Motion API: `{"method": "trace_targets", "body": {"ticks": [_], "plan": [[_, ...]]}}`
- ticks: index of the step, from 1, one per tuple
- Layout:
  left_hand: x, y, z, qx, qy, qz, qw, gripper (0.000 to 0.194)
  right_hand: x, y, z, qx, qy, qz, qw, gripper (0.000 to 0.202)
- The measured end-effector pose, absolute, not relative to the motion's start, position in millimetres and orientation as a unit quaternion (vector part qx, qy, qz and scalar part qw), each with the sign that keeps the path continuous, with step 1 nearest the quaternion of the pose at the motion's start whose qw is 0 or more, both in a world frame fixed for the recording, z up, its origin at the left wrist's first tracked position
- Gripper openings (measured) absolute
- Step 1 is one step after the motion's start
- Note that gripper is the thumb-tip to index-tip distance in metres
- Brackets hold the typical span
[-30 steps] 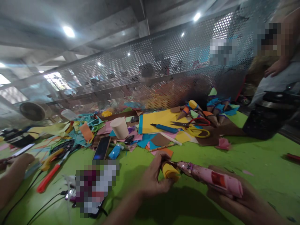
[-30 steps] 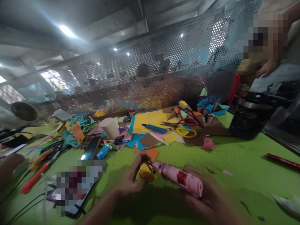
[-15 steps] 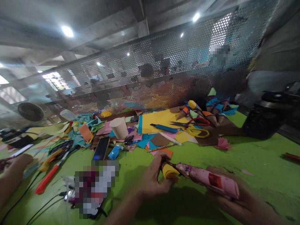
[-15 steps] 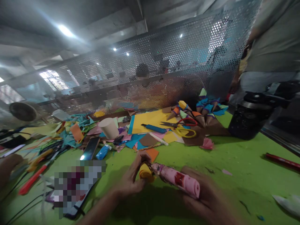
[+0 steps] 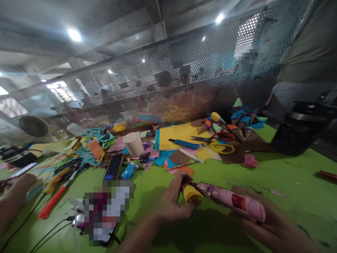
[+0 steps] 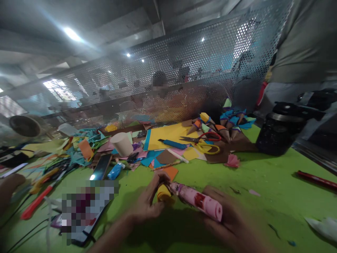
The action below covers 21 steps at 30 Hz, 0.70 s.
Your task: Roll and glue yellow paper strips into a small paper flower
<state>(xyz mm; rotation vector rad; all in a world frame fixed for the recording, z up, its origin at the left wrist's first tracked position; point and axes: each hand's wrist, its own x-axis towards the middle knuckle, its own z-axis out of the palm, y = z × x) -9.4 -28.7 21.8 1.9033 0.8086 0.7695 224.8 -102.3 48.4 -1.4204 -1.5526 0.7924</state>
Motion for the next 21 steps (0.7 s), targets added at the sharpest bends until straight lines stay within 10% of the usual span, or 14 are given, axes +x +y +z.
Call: {"method": "trace_targets", "body": {"ticks": [21], "plan": [[-11.3,-22.9,13.9,0.678,0.291,0.356,0.573,0.058,228.3,-101.6,44.3,-0.57,-0.636,0.296,0.428,0.029]]}}
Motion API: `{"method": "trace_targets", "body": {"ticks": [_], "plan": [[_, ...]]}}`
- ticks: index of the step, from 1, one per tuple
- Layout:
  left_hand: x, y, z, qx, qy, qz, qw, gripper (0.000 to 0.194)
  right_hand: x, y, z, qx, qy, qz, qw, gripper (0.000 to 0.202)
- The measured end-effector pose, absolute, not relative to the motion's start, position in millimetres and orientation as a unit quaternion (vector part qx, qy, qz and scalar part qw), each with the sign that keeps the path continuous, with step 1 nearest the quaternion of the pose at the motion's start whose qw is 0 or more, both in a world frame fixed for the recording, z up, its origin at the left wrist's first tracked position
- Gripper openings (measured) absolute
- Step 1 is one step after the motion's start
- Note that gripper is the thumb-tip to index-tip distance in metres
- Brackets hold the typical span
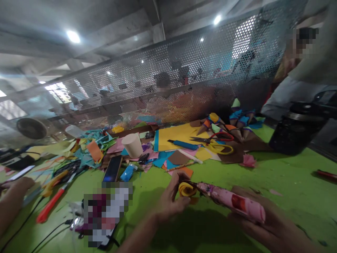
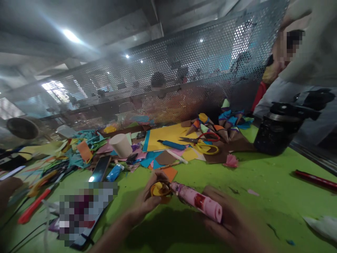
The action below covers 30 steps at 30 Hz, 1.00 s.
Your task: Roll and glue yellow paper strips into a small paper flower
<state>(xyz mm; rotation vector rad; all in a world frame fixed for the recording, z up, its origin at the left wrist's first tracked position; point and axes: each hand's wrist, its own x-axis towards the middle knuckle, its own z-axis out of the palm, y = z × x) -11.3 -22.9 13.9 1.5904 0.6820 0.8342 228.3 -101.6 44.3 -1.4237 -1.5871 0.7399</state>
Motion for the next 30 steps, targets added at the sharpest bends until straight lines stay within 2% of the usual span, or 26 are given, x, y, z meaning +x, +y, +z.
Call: {"method": "trace_targets", "body": {"ticks": [14,21,27,30], "plan": [[-8.4,-23.3,15.5,0.651,0.296,0.366,0.596,0.059,232.5,-104.3,25.6,-0.603,-0.6,0.287,0.44,0.04],[-8.0,-22.5,14.7,0.652,0.302,0.363,0.593,0.06,226.6,-101.0,38.1,-0.585,-0.62,0.294,0.433,0.035],[-9.5,-23.9,10.7,0.696,0.296,0.335,0.562,0.048,221.7,-101.0,37.2,-0.568,-0.598,0.348,0.446,0.032],[-10.3,-26.2,12.1,0.733,0.305,0.317,0.519,0.041,219.8,-103.8,33.1,-0.572,-0.557,0.379,0.468,0.038]]}}
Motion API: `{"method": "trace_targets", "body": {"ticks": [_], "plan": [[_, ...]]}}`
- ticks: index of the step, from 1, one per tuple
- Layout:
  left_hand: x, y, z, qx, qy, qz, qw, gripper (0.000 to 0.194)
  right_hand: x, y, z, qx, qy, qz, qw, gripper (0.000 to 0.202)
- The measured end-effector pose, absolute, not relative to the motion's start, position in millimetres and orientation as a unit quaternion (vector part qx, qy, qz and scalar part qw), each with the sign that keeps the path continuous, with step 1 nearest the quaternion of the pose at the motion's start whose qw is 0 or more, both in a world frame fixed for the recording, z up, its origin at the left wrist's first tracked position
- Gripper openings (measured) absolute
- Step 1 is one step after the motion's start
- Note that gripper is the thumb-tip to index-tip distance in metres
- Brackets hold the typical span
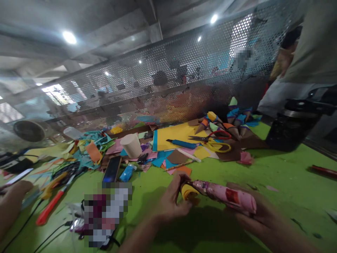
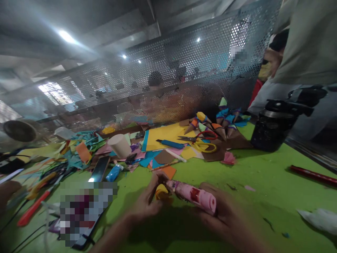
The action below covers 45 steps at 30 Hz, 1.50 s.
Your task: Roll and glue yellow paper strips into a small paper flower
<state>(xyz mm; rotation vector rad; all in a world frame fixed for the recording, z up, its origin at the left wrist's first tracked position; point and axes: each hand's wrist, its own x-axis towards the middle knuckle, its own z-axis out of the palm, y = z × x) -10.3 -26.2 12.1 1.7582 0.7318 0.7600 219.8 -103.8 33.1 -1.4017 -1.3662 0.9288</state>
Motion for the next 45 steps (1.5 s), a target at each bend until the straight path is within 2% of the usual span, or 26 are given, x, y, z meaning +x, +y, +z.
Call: {"method": "trace_targets", "body": {"ticks": [4,12,18,23,32,45], "plan": [[-10.5,-28.4,16.6,0.761,0.31,0.307,0.48,0.038,224.8,-104.4,27.6,-0.569,-0.543,0.394,0.475,0.047],[-10.1,-28.7,18.9,0.752,0.317,0.312,0.487,0.036,240.5,-101.0,21.1,-0.555,-0.56,0.423,0.447,0.05],[-10.9,-27.9,19.9,0.752,0.303,0.312,0.496,0.043,226.4,-103.3,31.1,-0.562,-0.562,0.403,0.454,0.042],[-9.9,-31.1,23.8,0.765,0.321,0.294,0.475,0.039,223.3,-102.3,35.3,-0.569,-0.577,0.373,0.451,0.035],[-12.4,-27.8,19.4,0.749,0.307,0.318,0.494,0.043,223.0,-104.5,36.9,-0.574,-0.541,0.399,0.468,0.044],[-13.3,-23.7,13.3,0.696,0.294,0.358,0.548,0.055,225.8,-103.3,36.6,-0.575,-0.576,0.373,0.444,0.03]]}}
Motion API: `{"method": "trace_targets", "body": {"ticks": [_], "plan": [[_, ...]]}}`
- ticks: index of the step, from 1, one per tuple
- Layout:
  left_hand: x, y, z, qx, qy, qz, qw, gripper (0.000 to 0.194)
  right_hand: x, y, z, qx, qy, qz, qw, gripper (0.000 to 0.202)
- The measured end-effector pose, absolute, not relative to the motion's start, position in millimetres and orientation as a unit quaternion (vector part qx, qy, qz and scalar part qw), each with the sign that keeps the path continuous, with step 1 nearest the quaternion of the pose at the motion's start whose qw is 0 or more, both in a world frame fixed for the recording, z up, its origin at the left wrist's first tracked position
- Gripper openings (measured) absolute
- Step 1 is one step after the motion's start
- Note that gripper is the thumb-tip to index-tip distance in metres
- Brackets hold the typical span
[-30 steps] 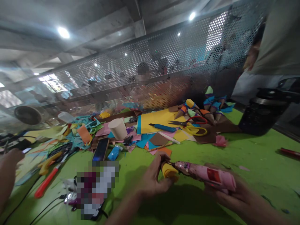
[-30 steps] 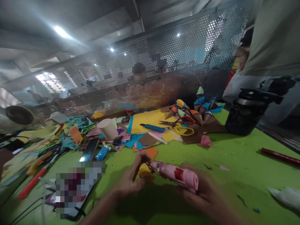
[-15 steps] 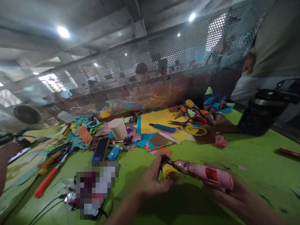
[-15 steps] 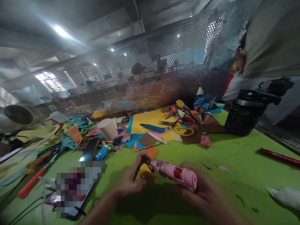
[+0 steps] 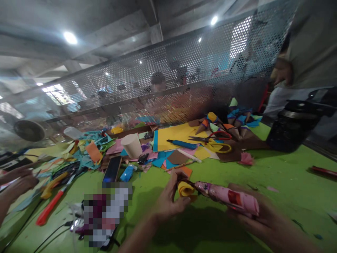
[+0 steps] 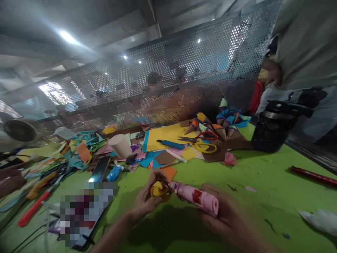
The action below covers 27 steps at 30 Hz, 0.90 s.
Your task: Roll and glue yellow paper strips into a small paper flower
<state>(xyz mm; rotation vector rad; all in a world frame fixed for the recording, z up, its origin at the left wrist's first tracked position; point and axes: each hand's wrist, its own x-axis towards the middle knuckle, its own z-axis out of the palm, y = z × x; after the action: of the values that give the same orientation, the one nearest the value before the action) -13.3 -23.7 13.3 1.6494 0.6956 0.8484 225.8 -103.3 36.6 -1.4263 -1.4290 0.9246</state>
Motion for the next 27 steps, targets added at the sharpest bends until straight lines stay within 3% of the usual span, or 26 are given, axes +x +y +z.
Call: {"method": "trace_targets", "body": {"ticks": [13,27], "plan": [[-11.2,-27.7,16.6,0.764,0.303,0.317,0.473,0.043,224.4,-104.0,28.7,-0.563,-0.587,0.362,0.455,0.031],[-10.4,-23.2,15.8,0.679,0.304,0.383,0.548,0.062,225.8,-102.0,33.2,-0.565,-0.594,0.338,0.462,0.027]]}}
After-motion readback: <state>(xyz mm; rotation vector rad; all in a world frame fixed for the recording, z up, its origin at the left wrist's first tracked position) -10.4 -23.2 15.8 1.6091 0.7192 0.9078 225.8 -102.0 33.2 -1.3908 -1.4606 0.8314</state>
